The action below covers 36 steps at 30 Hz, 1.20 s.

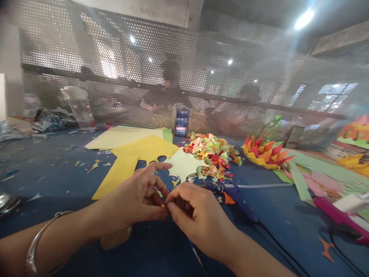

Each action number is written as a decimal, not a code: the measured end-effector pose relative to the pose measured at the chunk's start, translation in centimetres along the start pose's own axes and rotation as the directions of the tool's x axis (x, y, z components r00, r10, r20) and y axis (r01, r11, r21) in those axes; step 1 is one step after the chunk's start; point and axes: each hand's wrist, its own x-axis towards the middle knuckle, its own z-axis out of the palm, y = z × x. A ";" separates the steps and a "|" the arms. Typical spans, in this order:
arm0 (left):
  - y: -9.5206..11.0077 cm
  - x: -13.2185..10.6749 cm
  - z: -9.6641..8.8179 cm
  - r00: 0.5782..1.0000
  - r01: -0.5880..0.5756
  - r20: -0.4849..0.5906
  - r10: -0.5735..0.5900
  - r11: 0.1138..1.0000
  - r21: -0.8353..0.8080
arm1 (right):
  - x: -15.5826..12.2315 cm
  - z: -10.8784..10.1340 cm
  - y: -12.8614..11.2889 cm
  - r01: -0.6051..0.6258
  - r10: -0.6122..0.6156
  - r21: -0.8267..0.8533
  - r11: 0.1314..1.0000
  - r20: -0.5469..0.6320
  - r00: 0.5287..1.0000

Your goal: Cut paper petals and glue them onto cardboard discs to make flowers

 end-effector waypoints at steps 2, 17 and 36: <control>-0.1 0.1 0.1 0.999 -0.030 -0.024 0.032 0.998 0.059 | 0.0 0.0 0.0 -0.005 0.005 0.004 1.000 0.006 1.000; -0.2 -0.5 0.6 0.972 -0.201 -0.027 0.235 0.878 0.434 | 0.0 0.6 0.5 0.051 -0.049 -0.085 0.995 0.019 0.999; 0.0 -0.8 0.7 0.945 -0.244 -0.028 0.326 0.758 0.605 | 0.2 0.8 0.6 0.050 -0.050 -0.088 0.995 -0.001 0.999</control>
